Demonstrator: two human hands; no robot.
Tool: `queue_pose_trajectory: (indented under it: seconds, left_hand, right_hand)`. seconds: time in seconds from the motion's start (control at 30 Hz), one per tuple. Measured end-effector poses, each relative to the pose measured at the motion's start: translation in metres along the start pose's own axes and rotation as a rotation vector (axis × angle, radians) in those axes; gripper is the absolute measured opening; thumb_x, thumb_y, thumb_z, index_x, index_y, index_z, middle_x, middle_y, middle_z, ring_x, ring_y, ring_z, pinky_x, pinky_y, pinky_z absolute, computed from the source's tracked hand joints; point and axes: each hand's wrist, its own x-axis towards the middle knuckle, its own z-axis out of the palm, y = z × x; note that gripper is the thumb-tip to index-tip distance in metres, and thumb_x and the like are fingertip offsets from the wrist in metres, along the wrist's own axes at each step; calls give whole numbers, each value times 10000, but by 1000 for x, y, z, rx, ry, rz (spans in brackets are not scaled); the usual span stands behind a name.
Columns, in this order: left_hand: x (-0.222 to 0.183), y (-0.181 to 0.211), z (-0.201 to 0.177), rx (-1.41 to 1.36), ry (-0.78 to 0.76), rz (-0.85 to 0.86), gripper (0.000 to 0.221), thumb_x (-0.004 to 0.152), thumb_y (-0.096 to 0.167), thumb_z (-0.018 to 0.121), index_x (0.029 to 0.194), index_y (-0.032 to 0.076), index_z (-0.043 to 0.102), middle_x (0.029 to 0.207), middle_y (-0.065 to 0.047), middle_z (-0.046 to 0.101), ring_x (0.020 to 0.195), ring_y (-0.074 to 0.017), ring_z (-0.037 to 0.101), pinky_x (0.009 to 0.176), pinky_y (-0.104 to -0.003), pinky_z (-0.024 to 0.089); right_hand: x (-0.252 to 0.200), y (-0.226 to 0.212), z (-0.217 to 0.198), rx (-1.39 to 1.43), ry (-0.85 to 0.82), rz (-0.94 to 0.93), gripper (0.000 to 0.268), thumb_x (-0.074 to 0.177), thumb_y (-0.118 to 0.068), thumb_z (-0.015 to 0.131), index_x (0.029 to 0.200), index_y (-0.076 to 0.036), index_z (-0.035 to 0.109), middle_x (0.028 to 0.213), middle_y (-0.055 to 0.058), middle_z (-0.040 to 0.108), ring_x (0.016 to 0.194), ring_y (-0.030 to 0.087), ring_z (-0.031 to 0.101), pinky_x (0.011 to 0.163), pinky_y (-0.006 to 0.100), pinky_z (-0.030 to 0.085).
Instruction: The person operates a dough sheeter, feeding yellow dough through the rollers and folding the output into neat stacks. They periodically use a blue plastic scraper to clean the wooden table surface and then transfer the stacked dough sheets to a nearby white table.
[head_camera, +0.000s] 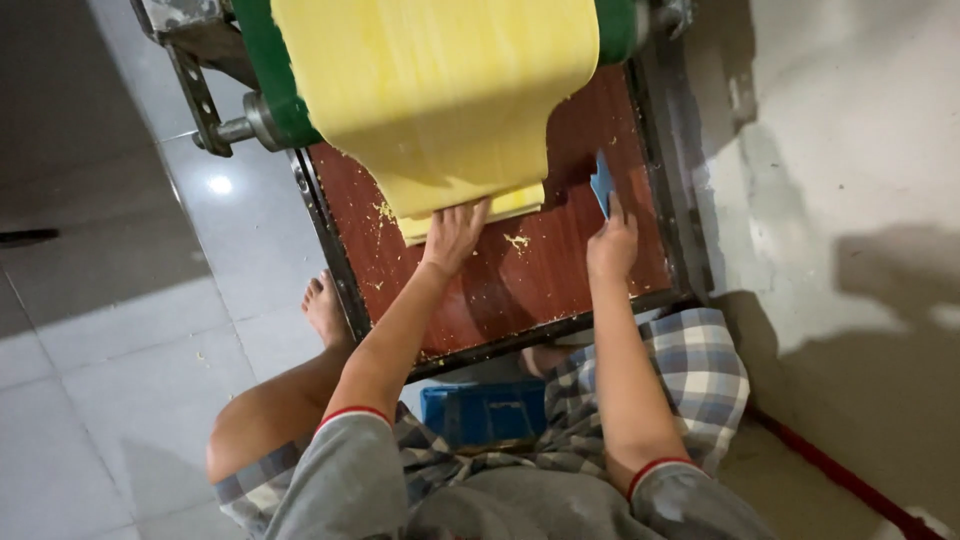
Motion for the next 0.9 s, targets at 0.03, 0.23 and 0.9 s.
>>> queue_pose_trajectory:
  seconds: [0.03, 0.23, 0.9]
  left_hand:
    - [-3, -2, 11, -4, 5, 6, 410, 1008, 172, 496, 1410, 172, 574, 872, -166, 530, 727, -354, 588, 649, -493, 504]
    - [12, -33, 43, 96, -7, 92, 390, 905, 192, 584, 1251, 366, 629, 687, 19, 578, 462, -169, 600, 366, -378, 463]
    - [-36, -159, -29, -623, -483, -1014, 175, 1001, 405, 559, 1108, 403, 698, 996, 2, 759, 995, -276, 723, 849, -468, 585]
  right_hand:
    - [0, 0, 12, -2, 6, 5, 553, 893, 27, 607, 1420, -139, 610, 998, 250, 643, 937, 491, 699, 782, 551, 600]
    - [-14, 25, 66, -285, 28, -187, 547, 883, -27, 605, 1420, -126, 601, 1090, 215, 672, 960, 392, 738, 806, 446, 610]
    - [-135, -132, 21, -61, -612, -432, 659, 923, -140, 606, 1530, -346, 452, 1317, 126, 648, 1127, 351, 702, 872, 473, 611]
